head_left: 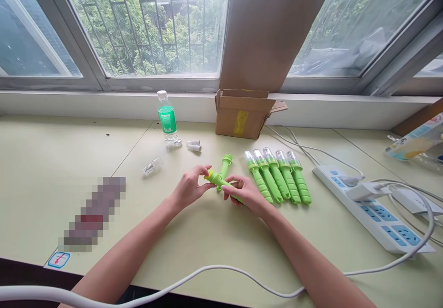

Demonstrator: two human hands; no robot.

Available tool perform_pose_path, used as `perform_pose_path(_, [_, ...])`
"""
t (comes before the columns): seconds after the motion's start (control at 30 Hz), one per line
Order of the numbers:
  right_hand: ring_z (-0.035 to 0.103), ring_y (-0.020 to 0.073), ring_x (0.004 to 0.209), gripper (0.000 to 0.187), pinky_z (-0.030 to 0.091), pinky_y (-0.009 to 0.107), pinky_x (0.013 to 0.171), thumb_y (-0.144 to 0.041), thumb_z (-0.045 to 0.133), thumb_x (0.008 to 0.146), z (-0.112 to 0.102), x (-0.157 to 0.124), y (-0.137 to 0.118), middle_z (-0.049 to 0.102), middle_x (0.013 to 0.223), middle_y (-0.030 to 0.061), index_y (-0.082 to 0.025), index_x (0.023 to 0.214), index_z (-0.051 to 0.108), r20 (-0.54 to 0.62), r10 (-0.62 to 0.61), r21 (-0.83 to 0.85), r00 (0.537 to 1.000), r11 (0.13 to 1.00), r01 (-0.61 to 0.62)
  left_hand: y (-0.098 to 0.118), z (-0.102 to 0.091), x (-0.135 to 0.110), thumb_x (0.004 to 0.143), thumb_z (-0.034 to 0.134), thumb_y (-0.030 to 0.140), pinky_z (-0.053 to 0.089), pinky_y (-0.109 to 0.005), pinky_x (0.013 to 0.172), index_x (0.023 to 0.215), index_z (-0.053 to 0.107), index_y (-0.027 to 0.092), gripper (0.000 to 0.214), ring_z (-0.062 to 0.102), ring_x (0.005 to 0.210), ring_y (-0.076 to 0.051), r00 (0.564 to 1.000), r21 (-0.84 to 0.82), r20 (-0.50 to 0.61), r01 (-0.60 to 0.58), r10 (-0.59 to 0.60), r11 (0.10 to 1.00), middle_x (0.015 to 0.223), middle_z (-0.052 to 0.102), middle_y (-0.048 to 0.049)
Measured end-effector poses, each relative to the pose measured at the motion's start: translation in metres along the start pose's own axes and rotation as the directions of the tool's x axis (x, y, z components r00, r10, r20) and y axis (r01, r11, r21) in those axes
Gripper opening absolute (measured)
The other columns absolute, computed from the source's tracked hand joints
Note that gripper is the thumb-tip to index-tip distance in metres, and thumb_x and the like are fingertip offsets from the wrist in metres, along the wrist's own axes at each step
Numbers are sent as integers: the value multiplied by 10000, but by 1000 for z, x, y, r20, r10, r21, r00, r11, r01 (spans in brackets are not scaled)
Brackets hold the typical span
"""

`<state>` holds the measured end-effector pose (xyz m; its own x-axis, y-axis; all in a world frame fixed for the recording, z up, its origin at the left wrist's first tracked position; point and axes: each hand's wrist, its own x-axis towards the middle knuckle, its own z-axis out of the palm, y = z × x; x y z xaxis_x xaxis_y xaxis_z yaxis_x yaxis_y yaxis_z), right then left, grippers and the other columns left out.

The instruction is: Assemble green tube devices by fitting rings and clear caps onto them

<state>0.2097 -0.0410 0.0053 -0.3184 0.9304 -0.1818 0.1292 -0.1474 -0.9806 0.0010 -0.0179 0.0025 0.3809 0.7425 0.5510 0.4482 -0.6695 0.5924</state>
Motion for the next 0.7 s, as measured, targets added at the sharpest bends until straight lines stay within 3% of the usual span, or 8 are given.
perform_pose_path(0.1, [451,85,423,410,355,227,404,-489,701,692,0,0,0,664,659,46,-146,907,635,-11,-22,41,1000,999,22,1,0,0,767,675,269,590,-328,706,828,461,199,233,661,991,-230,1000,34,-21,-21,22,999,1075,678,-106])
perform_pose_path(0.27, [472,95,445,379,374,237,418,-508,673,706,1,-2,-4,655,665,38,-151,834,681,-31,-35,63,999,997,37,3,-1,0,776,666,288,591,-352,749,900,453,205,260,669,968,-213,999,19,-32,-20,21,1000,1159,642,-109])
perform_pose_path(0.43, [479,97,452,423,362,228,421,-559,598,756,-1,-5,-9,650,664,49,-143,766,676,63,-17,41,998,999,15,2,1,0,731,712,298,575,-377,817,979,439,209,379,662,984,-218,997,7,-20,-69,70,998,1189,623,-128])
perform_pose_path(0.6, [506,103,490,445,384,226,458,-573,555,784,-4,-6,-12,636,674,51,-139,751,649,167,-16,43,986,999,9,2,4,-2,799,635,207,582,-351,769,944,465,210,224,662,986,-216,993,52,-64,-98,101,994,1116,660,-110])
perform_pose_path(0.7, [474,87,449,448,356,220,429,-583,540,787,-4,-6,-11,613,647,29,-145,791,636,163,0,20,987,1000,-3,3,5,-4,796,640,218,585,-333,733,932,481,206,209,646,1026,-228,991,61,-71,-109,113,992,1102,666,-114])
